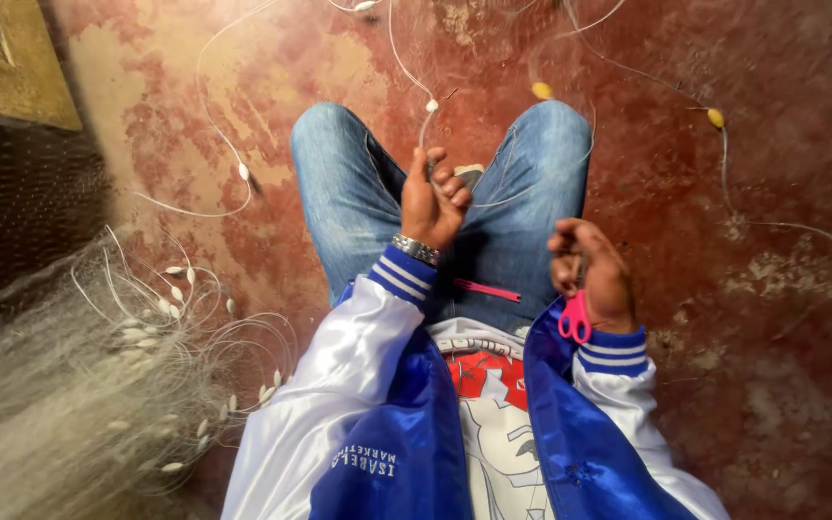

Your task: Assembling a fishing net by threading floats onto the line and securing them to the mesh.

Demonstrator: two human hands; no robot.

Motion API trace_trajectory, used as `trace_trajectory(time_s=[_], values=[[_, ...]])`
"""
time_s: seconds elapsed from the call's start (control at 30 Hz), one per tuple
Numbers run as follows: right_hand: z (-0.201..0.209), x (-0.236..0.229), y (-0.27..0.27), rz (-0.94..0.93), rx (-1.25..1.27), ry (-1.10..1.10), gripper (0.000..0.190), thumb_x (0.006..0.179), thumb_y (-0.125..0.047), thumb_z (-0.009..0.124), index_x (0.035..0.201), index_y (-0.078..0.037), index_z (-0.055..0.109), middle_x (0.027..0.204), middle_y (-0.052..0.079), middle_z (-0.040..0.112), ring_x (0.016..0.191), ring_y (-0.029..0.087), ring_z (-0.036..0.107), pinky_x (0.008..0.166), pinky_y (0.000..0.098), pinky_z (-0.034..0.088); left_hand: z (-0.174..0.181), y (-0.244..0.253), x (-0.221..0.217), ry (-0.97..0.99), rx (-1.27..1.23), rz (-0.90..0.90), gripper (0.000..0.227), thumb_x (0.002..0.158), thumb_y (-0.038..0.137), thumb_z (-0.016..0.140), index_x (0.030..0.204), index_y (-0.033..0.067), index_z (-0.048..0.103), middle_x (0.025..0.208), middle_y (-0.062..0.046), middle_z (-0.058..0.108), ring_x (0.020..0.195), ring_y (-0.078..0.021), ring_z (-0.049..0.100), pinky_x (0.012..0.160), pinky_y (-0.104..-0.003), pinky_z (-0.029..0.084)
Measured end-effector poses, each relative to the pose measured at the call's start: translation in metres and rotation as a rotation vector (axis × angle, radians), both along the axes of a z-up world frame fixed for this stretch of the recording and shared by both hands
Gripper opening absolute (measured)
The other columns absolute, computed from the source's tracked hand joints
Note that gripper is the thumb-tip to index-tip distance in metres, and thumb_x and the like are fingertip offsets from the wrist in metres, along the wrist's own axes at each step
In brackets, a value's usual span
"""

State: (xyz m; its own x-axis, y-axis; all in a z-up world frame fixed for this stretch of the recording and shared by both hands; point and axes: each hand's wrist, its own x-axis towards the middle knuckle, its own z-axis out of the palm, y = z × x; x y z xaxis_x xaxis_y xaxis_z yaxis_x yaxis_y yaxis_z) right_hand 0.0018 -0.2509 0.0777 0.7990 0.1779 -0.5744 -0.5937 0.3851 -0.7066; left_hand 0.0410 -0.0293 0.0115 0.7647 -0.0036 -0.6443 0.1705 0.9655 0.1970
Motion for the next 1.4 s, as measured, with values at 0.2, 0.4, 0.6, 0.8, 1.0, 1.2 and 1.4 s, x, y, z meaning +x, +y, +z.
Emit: trace_trajectory(time_s=[0.2,0.4,0.6,0.8,1.0,1.2,1.4], values=[[0.001,0.027,0.037,0.181,-0.004,-0.077,0.04,0.092,-0.032,0.041,0.117,-0.001,0.046,0.09,0.014,0.055,0.048,0.011,0.052,0.026,0.014,0.033,0.026,-0.04,-0.001,-0.088,-0.122,-0.061,0.031,0.093,0.046,0.042,0.099,0.0159,0.048,0.065,0.006,0.031,0.056,-0.0072,0.037,0.054,-0.022,0.034],[-0.023,0.045,0.029,0.09,0.163,-0.049,0.026,0.095,-0.025,0.04,0.104,-0.003,0.052,0.091,0.013,0.057,0.051,0.013,0.052,0.03,0.0152,0.036,0.004,-0.028,-0.003,-0.045,-0.016,-0.121,0.022,0.09,0.031,0.053,0.101,0.0131,0.058,0.082,-0.005,0.062,0.081,-0.0237,0.066,0.071,-0.034,0.056],[-0.036,0.061,0.015,0.218,0.305,-0.018,0.026,0.095,-0.023,0.038,0.098,-0.002,0.052,0.091,0.015,0.058,0.052,0.013,0.051,0.031,0.0146,0.034,0.008,0.005,0.001,0.031,0.011,0.122,0.016,0.082,0.009,0.057,0.097,0.0149,0.056,0.088,-0.004,0.065,0.088,-0.025,0.065,0.077,-0.04,0.055],[-0.067,0.092,0.01,0.345,0.455,0.079,0.027,0.096,-0.023,0.036,0.1,-0.003,0.053,0.091,0.012,0.058,0.054,0.012,0.047,0.032,0.0146,0.032,0.034,0.02,-0.014,-0.07,0.072,0.243,0.012,0.084,0.013,0.055,0.096,0.0135,0.056,0.083,-0.003,0.062,0.082,-0.0199,0.065,0.081,-0.038,0.054],[-0.059,0.095,0.025,0.357,0.394,0.075,0.022,0.096,-0.022,0.038,0.099,-0.005,0.052,0.089,0.01,0.057,0.054,0.01,0.045,0.033,0.0129,0.032,0.024,0.046,-0.041,-0.104,0.036,0.284,0.023,0.088,0.02,0.053,0.108,0.0102,0.059,0.075,-0.004,0.064,0.076,-0.0186,0.067,0.077,-0.035,0.057],[-0.058,0.076,0.037,0.288,0.186,-0.096,0.02,0.097,-0.022,0.037,0.096,-0.006,0.051,0.085,0.009,0.057,0.054,0.009,0.045,0.034,0.0127,0.03,0.011,0.075,-0.067,-0.193,0.058,0.117,0.038,0.09,0.034,0.048,0.118,0.0087,0.053,0.061,0.001,0.054,0.074,-0.0207,0.067,0.07,-0.039,0.059],[-0.051,0.059,0.034,0.067,0.164,-0.19,0.017,0.096,-0.024,0.043,0.096,-0.01,0.053,0.081,0.008,0.056,0.054,0.009,0.045,0.035,0.0132,0.03,0.024,0.088,-0.073,-0.104,0.47,0.135,0.017,0.09,0.025,0.053,0.105,0.0168,0.052,0.086,-0.01,0.066,0.085,-0.0289,0.067,0.075,-0.041,0.057]])
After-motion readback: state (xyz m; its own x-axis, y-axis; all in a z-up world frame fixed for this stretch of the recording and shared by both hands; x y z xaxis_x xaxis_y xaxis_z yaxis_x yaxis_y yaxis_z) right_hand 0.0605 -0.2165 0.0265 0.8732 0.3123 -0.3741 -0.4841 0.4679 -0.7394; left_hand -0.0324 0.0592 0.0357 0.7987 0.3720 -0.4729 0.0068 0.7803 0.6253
